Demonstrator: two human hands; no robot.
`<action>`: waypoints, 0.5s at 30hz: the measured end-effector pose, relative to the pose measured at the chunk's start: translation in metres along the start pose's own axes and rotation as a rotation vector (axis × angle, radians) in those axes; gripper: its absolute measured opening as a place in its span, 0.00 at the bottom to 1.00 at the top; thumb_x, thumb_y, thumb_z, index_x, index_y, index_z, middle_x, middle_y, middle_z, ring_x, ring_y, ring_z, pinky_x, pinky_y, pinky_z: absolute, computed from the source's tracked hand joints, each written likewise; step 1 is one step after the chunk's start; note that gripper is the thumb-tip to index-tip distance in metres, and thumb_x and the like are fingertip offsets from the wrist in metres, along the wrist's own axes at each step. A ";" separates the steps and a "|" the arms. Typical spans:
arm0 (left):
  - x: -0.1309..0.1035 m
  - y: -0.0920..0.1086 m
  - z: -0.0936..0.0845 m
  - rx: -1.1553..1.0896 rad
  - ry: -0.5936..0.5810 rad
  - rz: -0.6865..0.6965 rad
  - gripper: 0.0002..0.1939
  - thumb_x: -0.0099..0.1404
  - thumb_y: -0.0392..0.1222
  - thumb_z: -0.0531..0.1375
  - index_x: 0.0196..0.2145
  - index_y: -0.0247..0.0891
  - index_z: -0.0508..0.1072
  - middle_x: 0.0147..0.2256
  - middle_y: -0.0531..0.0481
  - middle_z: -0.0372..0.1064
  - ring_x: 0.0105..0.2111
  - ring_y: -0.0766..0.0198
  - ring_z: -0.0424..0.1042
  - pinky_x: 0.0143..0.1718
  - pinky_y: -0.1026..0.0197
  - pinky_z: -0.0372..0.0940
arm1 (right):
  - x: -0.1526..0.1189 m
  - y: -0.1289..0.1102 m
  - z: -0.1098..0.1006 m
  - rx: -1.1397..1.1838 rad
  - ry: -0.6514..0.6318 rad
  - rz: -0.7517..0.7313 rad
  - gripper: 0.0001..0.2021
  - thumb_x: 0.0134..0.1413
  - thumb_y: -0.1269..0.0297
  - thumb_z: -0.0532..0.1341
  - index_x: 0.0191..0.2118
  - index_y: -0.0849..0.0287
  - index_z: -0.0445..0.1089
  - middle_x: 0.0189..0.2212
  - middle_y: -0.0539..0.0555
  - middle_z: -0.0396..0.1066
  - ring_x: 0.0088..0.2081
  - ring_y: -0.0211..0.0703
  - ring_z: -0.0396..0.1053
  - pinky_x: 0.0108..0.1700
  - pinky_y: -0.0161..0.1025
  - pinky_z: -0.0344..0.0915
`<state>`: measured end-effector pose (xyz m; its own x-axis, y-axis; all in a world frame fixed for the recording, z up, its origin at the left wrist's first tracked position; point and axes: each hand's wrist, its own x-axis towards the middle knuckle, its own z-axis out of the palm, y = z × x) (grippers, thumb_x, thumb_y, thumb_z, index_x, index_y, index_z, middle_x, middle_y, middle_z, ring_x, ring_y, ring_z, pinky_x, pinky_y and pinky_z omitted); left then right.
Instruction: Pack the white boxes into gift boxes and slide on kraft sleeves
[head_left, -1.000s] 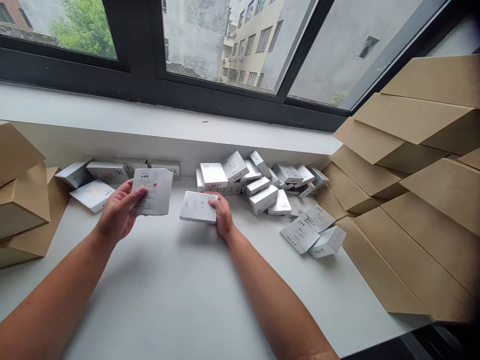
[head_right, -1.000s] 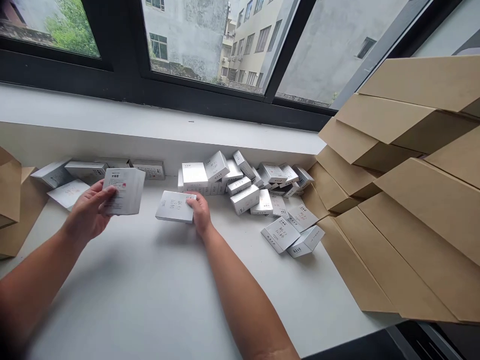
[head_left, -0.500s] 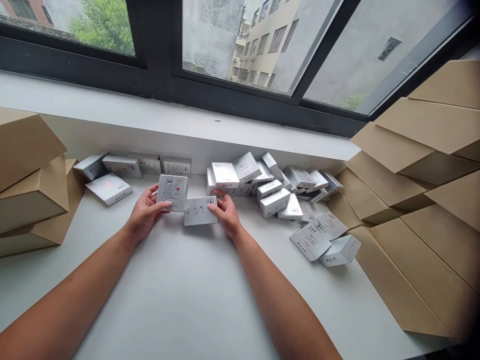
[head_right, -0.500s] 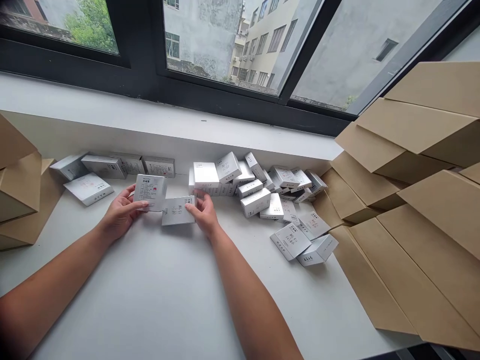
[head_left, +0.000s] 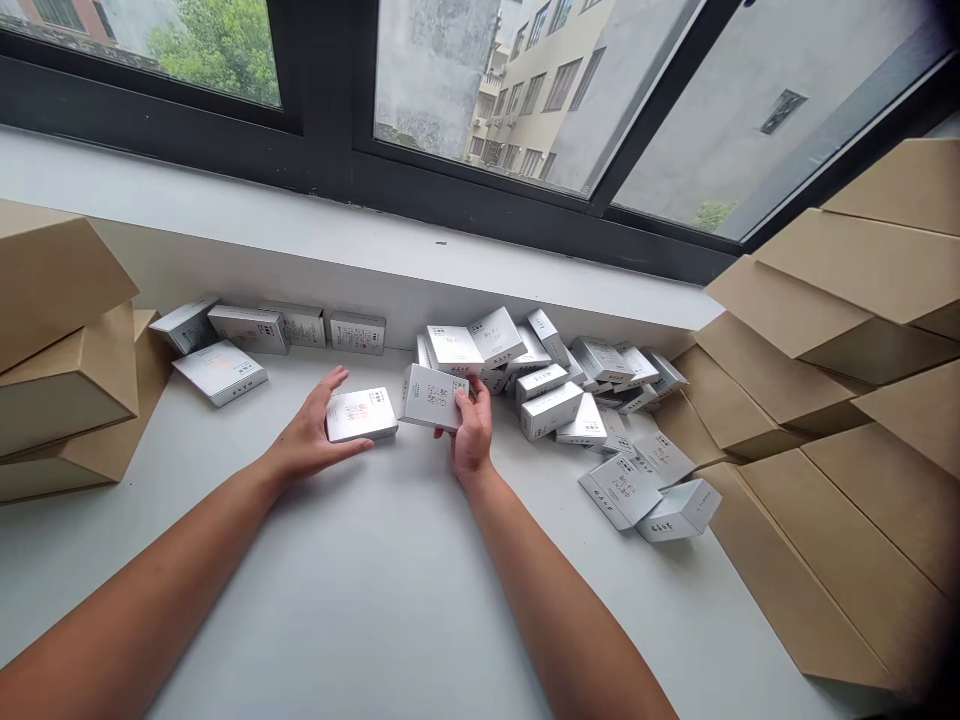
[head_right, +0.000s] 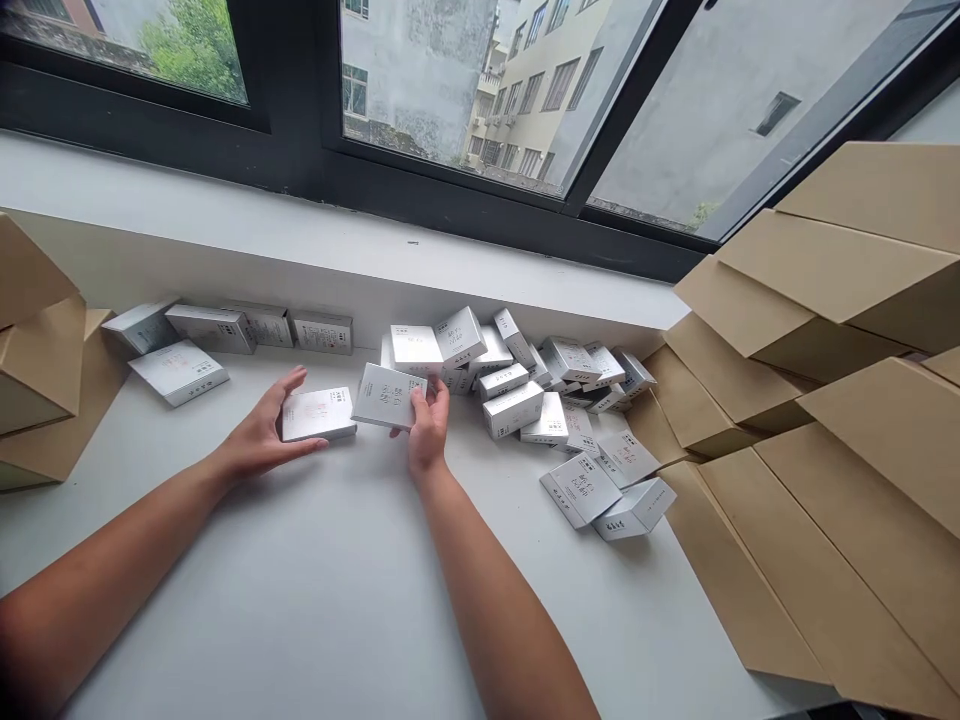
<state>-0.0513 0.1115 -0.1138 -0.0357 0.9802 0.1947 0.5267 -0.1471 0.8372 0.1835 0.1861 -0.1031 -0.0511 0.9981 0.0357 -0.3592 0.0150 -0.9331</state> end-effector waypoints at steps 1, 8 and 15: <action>0.000 -0.001 0.001 -0.011 -0.008 -0.006 0.59 0.53 0.53 0.72 0.71 0.48 0.41 0.71 0.35 0.42 0.70 0.43 0.48 0.66 0.38 0.52 | -0.002 0.001 0.002 -0.013 -0.015 -0.027 0.29 0.58 0.53 0.61 0.62 0.50 0.53 0.50 0.56 0.70 0.45 0.50 0.74 0.38 0.46 0.76; -0.003 0.001 0.007 -0.076 -0.134 0.074 0.64 0.48 0.51 0.75 0.69 0.52 0.37 0.71 0.33 0.39 0.66 0.41 0.57 0.62 0.40 0.61 | -0.018 0.010 0.014 -0.601 -0.285 -0.279 0.33 0.59 0.52 0.65 0.67 0.51 0.58 0.67 0.58 0.59 0.68 0.55 0.56 0.69 0.54 0.53; 0.000 0.015 0.008 -0.144 -0.082 -0.043 0.42 0.53 0.54 0.71 0.61 0.44 0.62 0.59 0.40 0.63 0.59 0.44 0.66 0.59 0.42 0.64 | -0.023 0.007 0.010 -0.791 -0.414 -0.495 0.34 0.62 0.51 0.60 0.71 0.50 0.53 0.67 0.59 0.59 0.66 0.59 0.59 0.66 0.58 0.55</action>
<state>-0.0368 0.1107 -0.1046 0.0170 0.9927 0.1192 0.3989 -0.1160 0.9096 0.1730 0.1629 -0.1072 -0.4361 0.7720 0.4624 0.2838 0.6056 -0.7434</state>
